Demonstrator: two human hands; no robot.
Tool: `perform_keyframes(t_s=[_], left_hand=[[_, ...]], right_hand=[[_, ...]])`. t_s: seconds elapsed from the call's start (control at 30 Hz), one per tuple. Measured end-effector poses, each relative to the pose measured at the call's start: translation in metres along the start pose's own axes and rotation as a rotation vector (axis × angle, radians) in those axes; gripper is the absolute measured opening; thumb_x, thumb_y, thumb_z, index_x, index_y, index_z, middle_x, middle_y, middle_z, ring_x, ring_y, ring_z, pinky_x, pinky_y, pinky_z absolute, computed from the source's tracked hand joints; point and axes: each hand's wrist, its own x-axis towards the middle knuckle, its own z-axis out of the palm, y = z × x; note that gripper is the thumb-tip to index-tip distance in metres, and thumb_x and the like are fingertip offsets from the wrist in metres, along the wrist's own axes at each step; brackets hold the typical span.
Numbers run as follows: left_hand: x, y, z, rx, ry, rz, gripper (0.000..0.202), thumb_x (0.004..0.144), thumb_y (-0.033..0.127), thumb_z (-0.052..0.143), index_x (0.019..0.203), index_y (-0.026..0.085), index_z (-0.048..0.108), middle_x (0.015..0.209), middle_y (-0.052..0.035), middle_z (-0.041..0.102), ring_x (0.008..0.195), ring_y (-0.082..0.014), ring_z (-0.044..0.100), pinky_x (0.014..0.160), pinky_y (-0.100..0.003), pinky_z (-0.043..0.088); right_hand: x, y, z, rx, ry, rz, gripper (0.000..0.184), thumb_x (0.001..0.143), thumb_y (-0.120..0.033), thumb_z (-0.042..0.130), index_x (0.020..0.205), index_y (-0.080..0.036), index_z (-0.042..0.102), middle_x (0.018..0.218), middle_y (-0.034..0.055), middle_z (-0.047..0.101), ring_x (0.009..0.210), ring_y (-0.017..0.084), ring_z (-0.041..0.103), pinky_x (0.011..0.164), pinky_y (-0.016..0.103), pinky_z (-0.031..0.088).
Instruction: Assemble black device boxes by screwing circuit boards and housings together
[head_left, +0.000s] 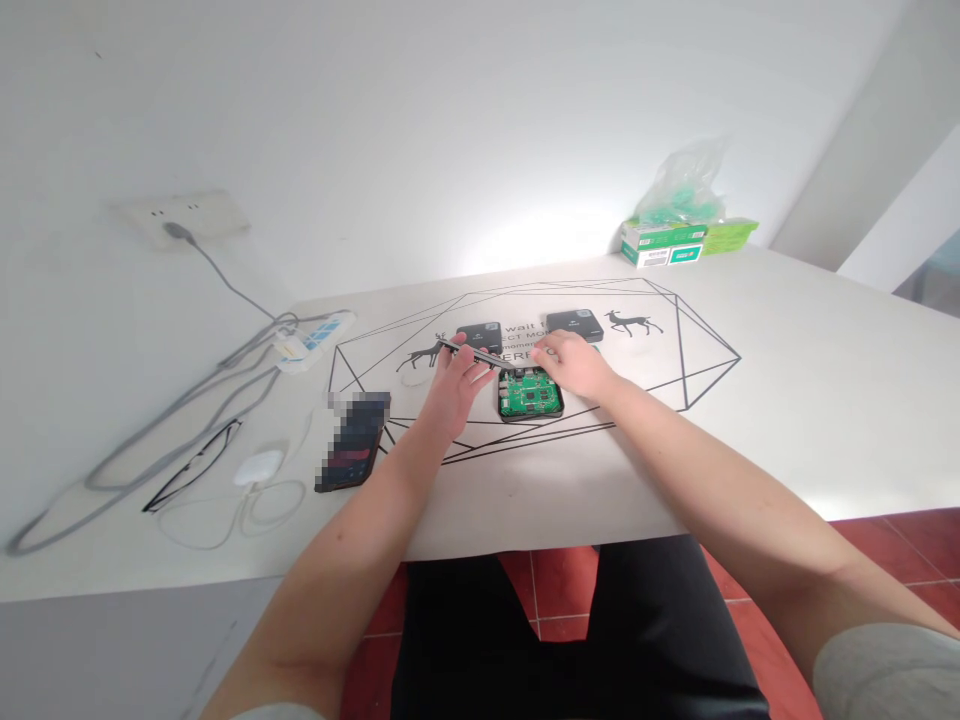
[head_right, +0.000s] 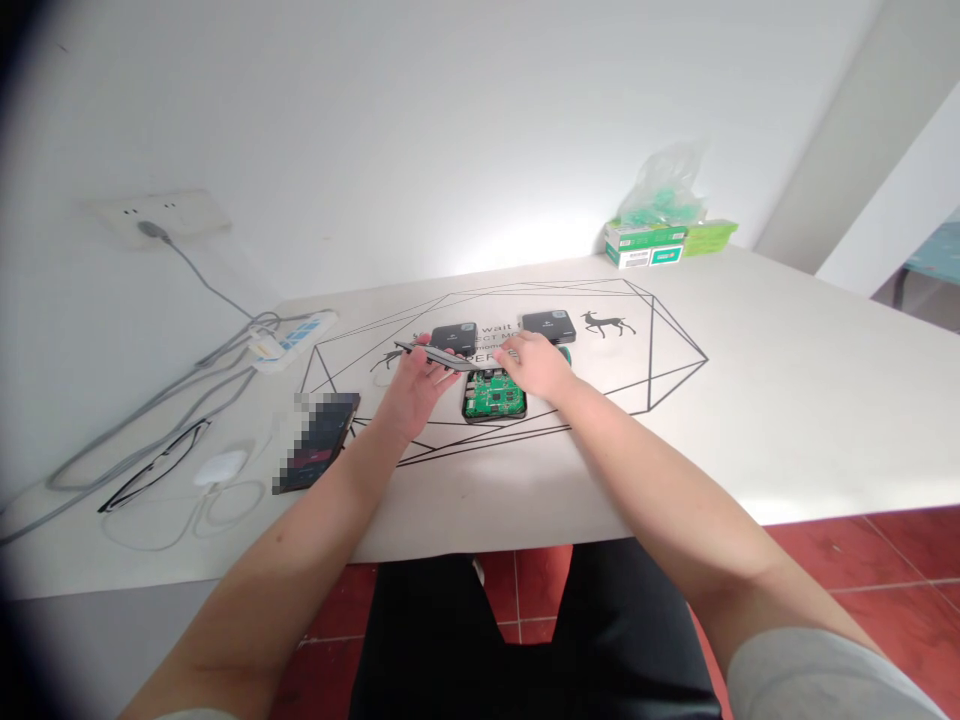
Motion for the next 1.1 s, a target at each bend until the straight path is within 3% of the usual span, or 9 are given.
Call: perform_keyframes(t_s=[0.1,0.23,0.37,0.53,0.63,0.7,0.77,0.97,1.1], left_hand=[[0.000,-0.004,0.002,0.062,0.004,0.071,0.075,0.069,0.049,0.101,0.130,0.034,0.060,0.122,-0.0011,0.072,0.131,-0.0242,0.067,0.118,-0.044,0.044],[-0.003,-0.011,0.006,0.158,-0.083,0.144,0.089,0.055,0.031,0.106,0.131,0.035,0.061,0.132,-0.0016,0.069,0.132,-0.0264,0.065,0.118,-0.042,0.045],[-0.008,-0.012,0.007,0.271,-0.153,0.119,0.097,0.049,0.020,0.106,0.134,0.034,0.061,0.143,-0.0036,0.064,0.132,-0.0288,0.065,0.119,-0.043,0.044],[-0.003,-0.008,0.000,0.391,-0.271,0.141,0.109,0.053,0.024,0.107,0.149,0.038,0.055,0.165,-0.0078,0.051,0.156,-0.0336,0.045,0.127,-0.048,0.036],[0.007,-0.007,-0.008,0.381,-0.160,0.159,0.089,0.071,0.040,0.100,0.149,0.037,0.058,0.168,-0.0077,0.049,0.164,-0.0317,0.030,0.130,-0.048,0.029],[0.012,-0.005,-0.013,0.415,-0.018,0.154,0.061,0.083,0.048,0.090,0.137,0.032,0.068,0.161,-0.0083,0.057,0.160,-0.0313,0.039,0.130,-0.047,0.030],[0.014,-0.002,-0.017,0.547,0.084,0.136,0.049,0.078,0.042,0.092,0.122,0.028,0.076,0.150,-0.0092,0.066,0.154,-0.0336,0.048,0.130,-0.047,0.029],[0.007,0.003,-0.024,0.888,-0.233,0.185,0.071,0.066,0.039,0.100,0.132,0.034,0.075,0.163,-0.0072,0.057,0.165,-0.0382,0.027,0.135,-0.053,0.015],[0.009,-0.001,-0.029,1.053,-0.380,0.168,0.086,0.054,0.046,0.106,0.133,0.030,0.076,0.166,-0.0122,0.053,0.166,-0.0450,0.019,0.134,-0.061,0.013]], right_hand=[[0.000,-0.003,-0.004,0.284,-0.004,-0.063,0.048,0.108,-0.055,0.051,0.126,-0.017,0.074,0.134,0.0156,0.075,0.129,0.031,0.068,0.112,0.046,0.052],[-0.003,-0.006,0.000,0.578,-0.259,-0.238,0.073,0.087,-0.058,0.081,0.149,-0.025,0.061,0.158,0.0124,0.061,0.142,0.033,0.061,0.118,0.052,0.048],[-0.007,-0.010,0.002,0.622,-0.346,-0.262,0.088,0.077,-0.048,0.091,0.155,-0.028,0.055,0.166,0.0114,0.053,0.145,0.032,0.059,0.123,0.053,0.044],[-0.007,-0.006,-0.009,0.457,-0.226,-0.266,0.084,0.070,-0.043,0.095,0.146,-0.027,0.063,0.155,0.0117,0.061,0.141,0.035,0.059,0.121,0.056,0.045],[-0.004,0.004,-0.015,0.304,-0.162,-0.219,0.085,0.068,-0.042,0.094,0.145,-0.023,0.064,0.152,0.0134,0.060,0.145,0.038,0.053,0.124,0.059,0.040],[-0.004,0.011,-0.016,0.252,-0.179,-0.174,0.084,0.070,-0.041,0.092,0.146,-0.023,0.063,0.153,0.0134,0.059,0.146,0.039,0.051,0.124,0.059,0.040],[-0.004,0.015,-0.015,0.223,-0.212,-0.147,0.084,0.070,-0.040,0.092,0.147,-0.023,0.063,0.153,0.0137,0.059,0.148,0.039,0.049,0.125,0.059,0.039],[-0.005,0.014,-0.006,0.172,-0.316,-0.150,0.087,0.068,-0.039,0.093,0.148,-0.023,0.062,0.154,0.0144,0.059,0.150,0.038,0.047,0.124,0.057,0.040],[-0.005,0.013,-0.001,0.164,-0.345,-0.180,0.083,0.069,-0.039,0.093,0.144,-0.022,0.064,0.153,0.0144,0.060,0.149,0.037,0.050,0.124,0.056,0.041]])
